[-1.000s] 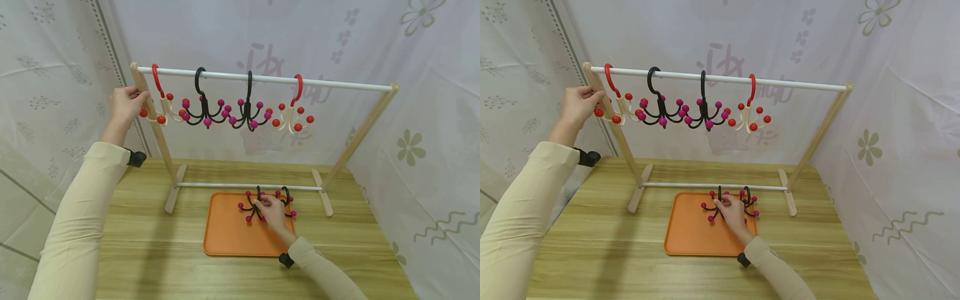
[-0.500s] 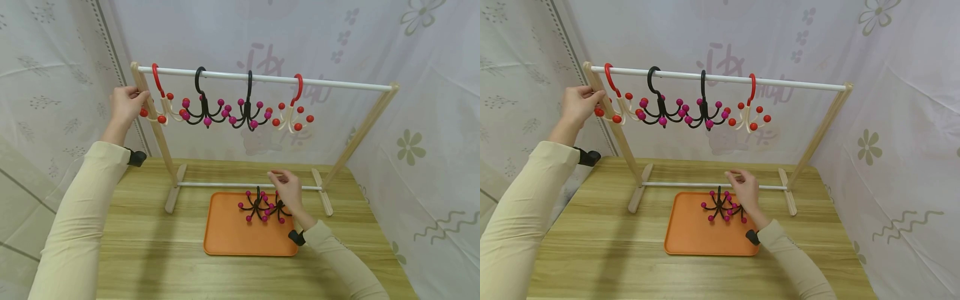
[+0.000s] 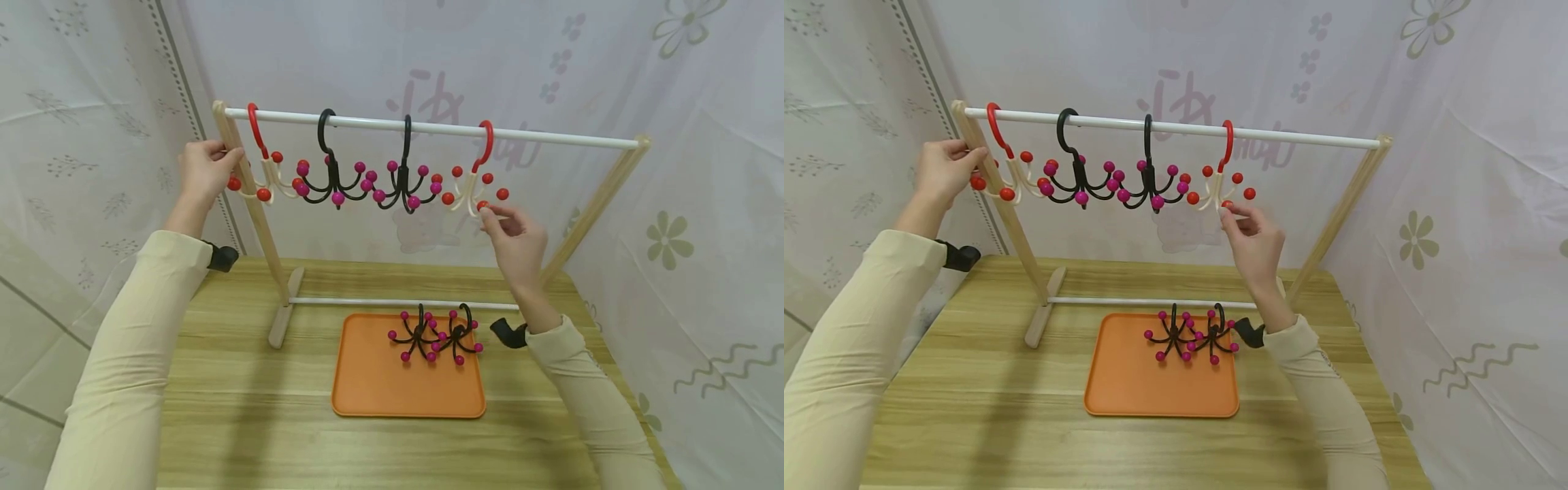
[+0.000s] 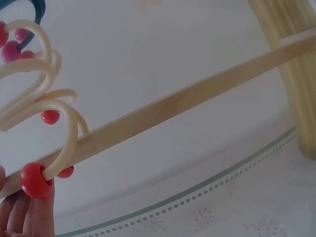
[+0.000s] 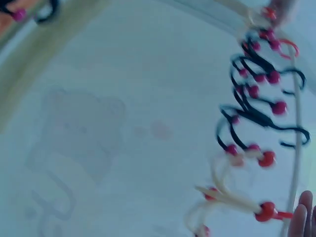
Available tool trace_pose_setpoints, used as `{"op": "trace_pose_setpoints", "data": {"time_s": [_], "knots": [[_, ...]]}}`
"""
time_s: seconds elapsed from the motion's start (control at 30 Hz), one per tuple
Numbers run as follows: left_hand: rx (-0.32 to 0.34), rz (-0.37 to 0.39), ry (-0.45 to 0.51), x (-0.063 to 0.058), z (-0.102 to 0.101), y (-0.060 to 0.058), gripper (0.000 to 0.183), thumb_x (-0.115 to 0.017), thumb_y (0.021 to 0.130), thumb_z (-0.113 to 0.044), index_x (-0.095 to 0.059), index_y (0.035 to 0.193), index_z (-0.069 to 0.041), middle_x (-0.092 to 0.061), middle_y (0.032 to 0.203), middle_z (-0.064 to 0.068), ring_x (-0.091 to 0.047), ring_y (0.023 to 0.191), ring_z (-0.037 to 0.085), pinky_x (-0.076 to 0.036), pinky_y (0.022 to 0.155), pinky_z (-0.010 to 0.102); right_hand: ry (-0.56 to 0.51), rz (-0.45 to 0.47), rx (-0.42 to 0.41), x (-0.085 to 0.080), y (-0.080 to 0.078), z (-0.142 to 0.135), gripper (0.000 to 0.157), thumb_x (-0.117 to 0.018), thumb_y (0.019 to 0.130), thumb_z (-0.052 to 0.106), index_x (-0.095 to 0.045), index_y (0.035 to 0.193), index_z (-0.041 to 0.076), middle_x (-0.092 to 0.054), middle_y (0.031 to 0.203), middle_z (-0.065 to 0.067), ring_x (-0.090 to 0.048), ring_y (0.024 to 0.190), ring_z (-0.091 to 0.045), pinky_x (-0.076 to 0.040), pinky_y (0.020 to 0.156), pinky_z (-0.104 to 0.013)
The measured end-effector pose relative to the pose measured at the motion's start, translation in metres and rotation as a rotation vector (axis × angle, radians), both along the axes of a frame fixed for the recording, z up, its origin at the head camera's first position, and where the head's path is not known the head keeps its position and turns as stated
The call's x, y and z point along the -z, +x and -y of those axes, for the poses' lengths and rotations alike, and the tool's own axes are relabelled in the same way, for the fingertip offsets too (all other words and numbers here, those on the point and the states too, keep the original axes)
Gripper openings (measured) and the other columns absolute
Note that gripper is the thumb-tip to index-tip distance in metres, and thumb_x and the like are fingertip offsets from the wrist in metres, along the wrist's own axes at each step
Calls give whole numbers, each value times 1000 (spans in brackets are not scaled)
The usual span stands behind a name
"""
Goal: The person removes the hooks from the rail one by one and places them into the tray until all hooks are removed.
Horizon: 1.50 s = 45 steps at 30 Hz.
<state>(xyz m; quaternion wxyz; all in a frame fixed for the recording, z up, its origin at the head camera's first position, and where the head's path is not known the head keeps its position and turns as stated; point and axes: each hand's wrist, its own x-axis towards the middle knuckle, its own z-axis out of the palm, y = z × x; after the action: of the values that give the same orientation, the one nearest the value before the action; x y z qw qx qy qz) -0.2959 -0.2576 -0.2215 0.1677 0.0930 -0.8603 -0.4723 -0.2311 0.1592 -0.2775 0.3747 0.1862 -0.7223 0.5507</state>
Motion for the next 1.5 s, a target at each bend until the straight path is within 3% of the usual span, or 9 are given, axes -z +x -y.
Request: {"op": "trace_pose_setpoints", "data": {"time_s": [0.23,0.53,0.97,1.07,1.17,1.27,1.37,1.4,1.5], "knots": [[-3,6,-5,0,1,0,48,-49,89,-33,-46,128,-6,-51,121,15,-52,106,21,-40,89,32,65,50,114,-35,-15,-5,22,-64,81,11,-64,92,-8,-65,78,-16,-59,59,-13,-40,50,-15],[-10,25,-9,1,2,0,49,-48,89,-35,-46,129,-7,-50,122,14,-51,106,22,-40,89,32,122,205,112,-37,-59,-17,35,-64,80,31,-65,104,5,-65,94,-5,-61,68,-14,-46,54,-18],[-12,21,-27,2,3,-2,49,-47,89,-34,-45,129,-7,-50,122,14,-51,106,21,-40,89,30,81,327,105,-55,-72,-9,35,-66,78,31,-65,105,8,-64,95,-6,-60,66,-10,-45,54,-19],[-7,19,-11,12,16,-18,49,-49,88,-35,-45,130,-9,-51,122,13,-52,106,22,-40,89,34,80,338,99,-55,-74,-9,34,-66,79,31,-66,105,9,-65,92,-5,-60,66,-11,-43,48,-19],[50,-41,77,36,47,-54,47,-59,82,-38,-53,124,-17,-58,113,7,-57,98,19,-44,84,32,87,339,97,-55,-75,-8,33,-64,80,32,-66,105,10,-65,90,-5,-60,67,-11,-42,46,-19],[77,-77,103,52,68,-77,47,-64,78,-40,-57,119,-20,-61,108,4,-59,93,18,-45,81,34,85,321,94,-54,-76,-8,32,-64,81,31,-66,103,8,-65,87,-5,-60,68,-13,-44,49,-20],[74,-48,102,39,53,-59,46,-61,82,-35,-54,123,-17,-59,111,5,-58,96,17,-44,83,31,79,308,95,-54,-76,-7,31,-64,81,30,-67,101,6,-65,87,-6,-60,70,-13,-47,59,-20],[29,-4,43,26,36,-40,48,-56,85,-35,-49,127,-14,-55,117,8,-55,102,20,-41,88,35,75,308,94,-55,-77,-7,31,-64,81,29,-67,100,5,-65,86,-6,-60,71,-14,-48,61,-20],[12,27,21,4,7,-6,48,-51,88,-33,-45,130,-9,-51,121,11,-52,105,19,-39,90,32,67,309,99,-55,-77,-7,31,-65,80,29,-67,100,5,-65,86,-5,-60,74,-14,-48,66,-20]]}}
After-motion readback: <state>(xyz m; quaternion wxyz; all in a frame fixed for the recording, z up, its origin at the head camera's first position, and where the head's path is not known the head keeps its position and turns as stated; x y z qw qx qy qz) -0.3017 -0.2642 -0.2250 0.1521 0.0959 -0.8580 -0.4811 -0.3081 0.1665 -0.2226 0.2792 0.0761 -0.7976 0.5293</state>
